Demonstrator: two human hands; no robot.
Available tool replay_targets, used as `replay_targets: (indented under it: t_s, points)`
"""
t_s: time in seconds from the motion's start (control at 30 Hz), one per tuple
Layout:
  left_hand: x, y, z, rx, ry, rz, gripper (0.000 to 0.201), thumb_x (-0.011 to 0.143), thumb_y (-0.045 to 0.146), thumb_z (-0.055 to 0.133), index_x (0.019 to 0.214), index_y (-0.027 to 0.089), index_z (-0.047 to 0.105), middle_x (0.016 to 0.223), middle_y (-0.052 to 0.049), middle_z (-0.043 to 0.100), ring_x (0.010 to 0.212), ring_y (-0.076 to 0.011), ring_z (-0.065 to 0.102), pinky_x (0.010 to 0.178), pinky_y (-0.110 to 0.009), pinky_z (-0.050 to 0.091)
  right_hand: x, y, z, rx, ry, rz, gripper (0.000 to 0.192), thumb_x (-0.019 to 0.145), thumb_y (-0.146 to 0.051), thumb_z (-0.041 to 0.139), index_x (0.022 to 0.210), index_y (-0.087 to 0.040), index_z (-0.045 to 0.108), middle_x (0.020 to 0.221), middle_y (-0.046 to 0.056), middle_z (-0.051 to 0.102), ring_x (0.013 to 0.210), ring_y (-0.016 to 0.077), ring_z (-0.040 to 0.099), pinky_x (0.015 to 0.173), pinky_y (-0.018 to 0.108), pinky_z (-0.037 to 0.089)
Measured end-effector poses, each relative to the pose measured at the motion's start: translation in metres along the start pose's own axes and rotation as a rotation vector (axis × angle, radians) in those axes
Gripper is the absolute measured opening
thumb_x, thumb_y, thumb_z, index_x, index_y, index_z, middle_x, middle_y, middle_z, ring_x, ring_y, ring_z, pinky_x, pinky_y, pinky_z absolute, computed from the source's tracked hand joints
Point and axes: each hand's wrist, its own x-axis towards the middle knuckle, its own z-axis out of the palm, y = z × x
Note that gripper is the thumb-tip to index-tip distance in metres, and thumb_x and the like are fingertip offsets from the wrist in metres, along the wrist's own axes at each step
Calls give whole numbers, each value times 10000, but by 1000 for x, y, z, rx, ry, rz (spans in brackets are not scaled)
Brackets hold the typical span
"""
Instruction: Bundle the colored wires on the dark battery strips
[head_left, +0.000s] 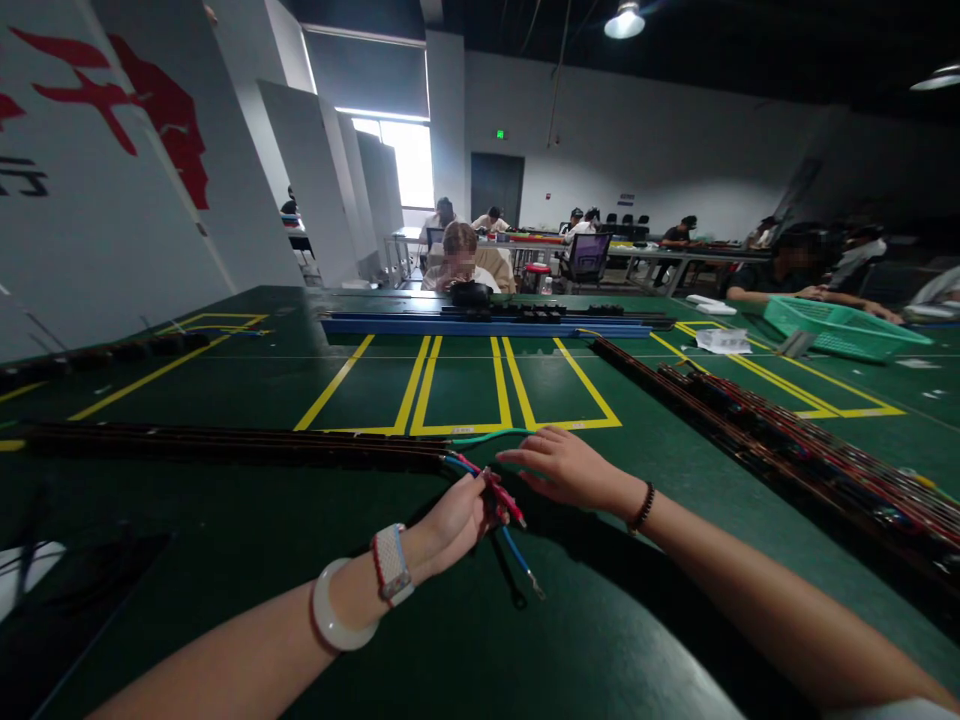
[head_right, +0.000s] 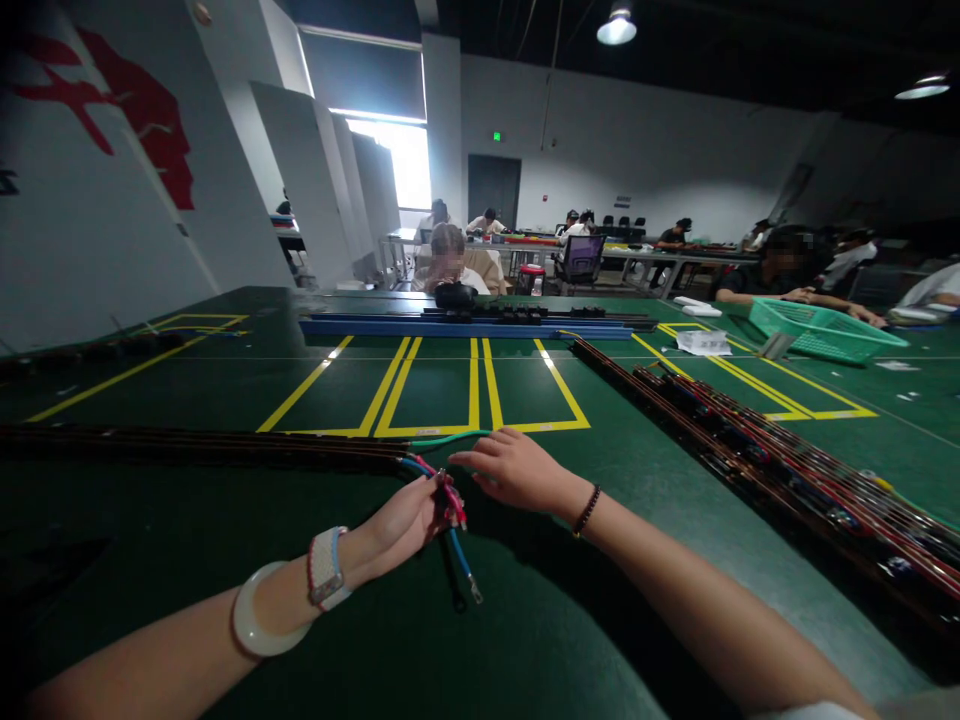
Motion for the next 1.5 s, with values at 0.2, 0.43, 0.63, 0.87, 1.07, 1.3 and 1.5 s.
replay_targets:
  t_s: [0.2, 0.43, 0.63, 0.87, 1.07, 1.3, 1.5]
  points:
    - [1, -1, 1, -49, -4, -25, 139, 920, 195, 416, 821, 153, 503, 691, -19, 583, 598, -117, 558, 636, -256, 456, -12, -21, 4, 140, -35, -76, 331, 958, -306, 445, 1264, -222, 539, 937, 61, 621, 806, 164, 507, 740, 291, 388]
    - [-1, 0, -2, -36, -1, -40, 182, 943, 262, 378, 893, 148, 511, 755, -31, 580, 647, -115, 552, 640, -249, 433, -6, -12, 27, 355, 117, -15, 300, 967, -306, 428, 1204, -197, 576, 903, 67, 634, 806, 154, 533, 733, 282, 411]
    - [1, -2, -3, -22, -71, -24, 274, 954, 386, 302, 814, 180, 415, 609, 29, 446, 479, -76, 360, 520, -217, 326, 21, 1, 23, 454, 256, 163, 306, 981, -350, 372, 956, -169, 617, 875, 65, 634, 802, 158, 556, 726, 273, 420]
    - [0, -1, -1, 5, -54, -21, 169, 933, 308, 364, 812, 192, 381, 596, 52, 386, 461, -58, 301, 481, -189, 231, 104, -5, 10, 263, 178, 336, 344, 997, -373, 320, 852, -163, 550, 732, 30, 606, 631, 127, 533, 565, 220, 302]
    - [2, -1, -5, 2, -28, -34, 86, 911, 238, 408, 846, 182, 399, 613, 49, 412, 467, -45, 323, 483, -180, 235, 148, -13, 21, 94, 63, 368, 356, 993, -377, 325, 941, -152, 596, 796, 87, 650, 688, 165, 577, 575, 237, 288]
    - [2, -4, -5, 15, -34, -9, 86, 920, 247, 406, 878, 173, 399, 700, -15, 546, 553, -93, 497, 589, -242, 421, 108, 13, 3, 693, -17, 135, 453, 976, -476, 322, 973, -131, 617, 782, 22, 618, 679, 116, 547, 630, 207, 392]
    - [-10, 12, -5, 212, -56, -88, 69, 907, 195, 432, 951, 143, 424, 864, -89, 606, 763, -193, 658, 834, -416, 472, 36, 51, 28, 421, 210, 333, 346, 956, -408, 411, 1057, -158, 628, 977, 81, 619, 908, 185, 556, 822, 316, 426]
